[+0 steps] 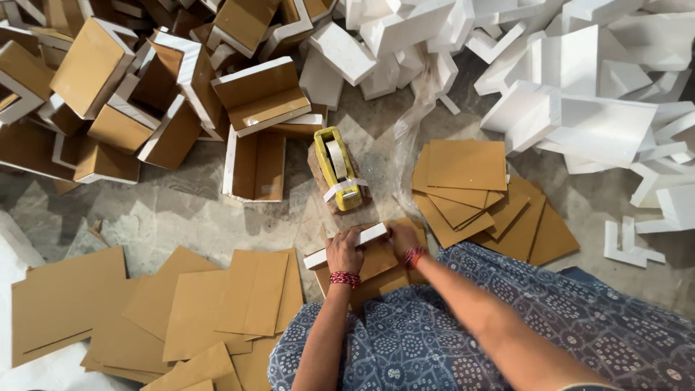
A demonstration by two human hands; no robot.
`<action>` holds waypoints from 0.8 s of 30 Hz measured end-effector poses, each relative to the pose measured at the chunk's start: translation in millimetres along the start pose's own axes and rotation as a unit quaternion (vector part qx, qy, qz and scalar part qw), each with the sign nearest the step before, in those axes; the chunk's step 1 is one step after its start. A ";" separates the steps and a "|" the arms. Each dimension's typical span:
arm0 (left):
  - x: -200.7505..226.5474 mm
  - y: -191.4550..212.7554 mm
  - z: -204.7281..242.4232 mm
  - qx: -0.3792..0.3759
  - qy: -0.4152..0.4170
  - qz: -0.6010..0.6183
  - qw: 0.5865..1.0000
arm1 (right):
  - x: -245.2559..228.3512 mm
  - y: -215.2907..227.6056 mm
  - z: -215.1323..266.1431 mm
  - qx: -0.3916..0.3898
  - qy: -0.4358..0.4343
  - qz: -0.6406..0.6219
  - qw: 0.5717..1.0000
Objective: The person sits on the floor and assembles small cardboard boxes by inserting white foam inserts into the brown cardboard shells. They use a handheld tape dispenser to seal the boxes and place the finished units into a larger cardboard box.
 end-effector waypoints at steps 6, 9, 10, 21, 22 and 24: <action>-2.5 -3.8 7.2 -0.006 0.013 -0.012 1.000 | -20.0 29.4 -85.0 -0.128 -0.040 -0.076 0.988; -0.9 6.3 3.7 0.006 -0.004 0.004 1.000 | -48.5 0.2 -83.6 -0.246 -0.108 -0.165 0.949; 2.0 6.1 0.8 0.013 -0.008 0.020 1.000 | -54.9 -5.5 -85.3 -0.273 -0.102 -0.159 0.943; -6.0 -16.6 13.4 0.039 -0.054 -0.032 0.997 | 1.3 -47.2 -89.4 -0.328 -0.046 0.152 0.931; -8.6 -14.0 13.3 0.028 -0.061 -0.039 0.997 | 7.6 -53.0 -85.9 -0.344 -0.072 0.148 0.925; -5.1 -14.3 6.8 0.016 -0.054 -0.023 0.998 | 19.5 -45.3 -98.2 -0.358 -0.108 0.182 0.909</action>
Point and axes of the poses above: each hand's wrist, its own z-axis away from the middle knuckle, its own y-axis out of the back of the hand, x = y × z, the point moved 6 cm from there along -z, towards the middle knuckle, and after that the axes turned 4 degrees about x, right-handed, at the moved point
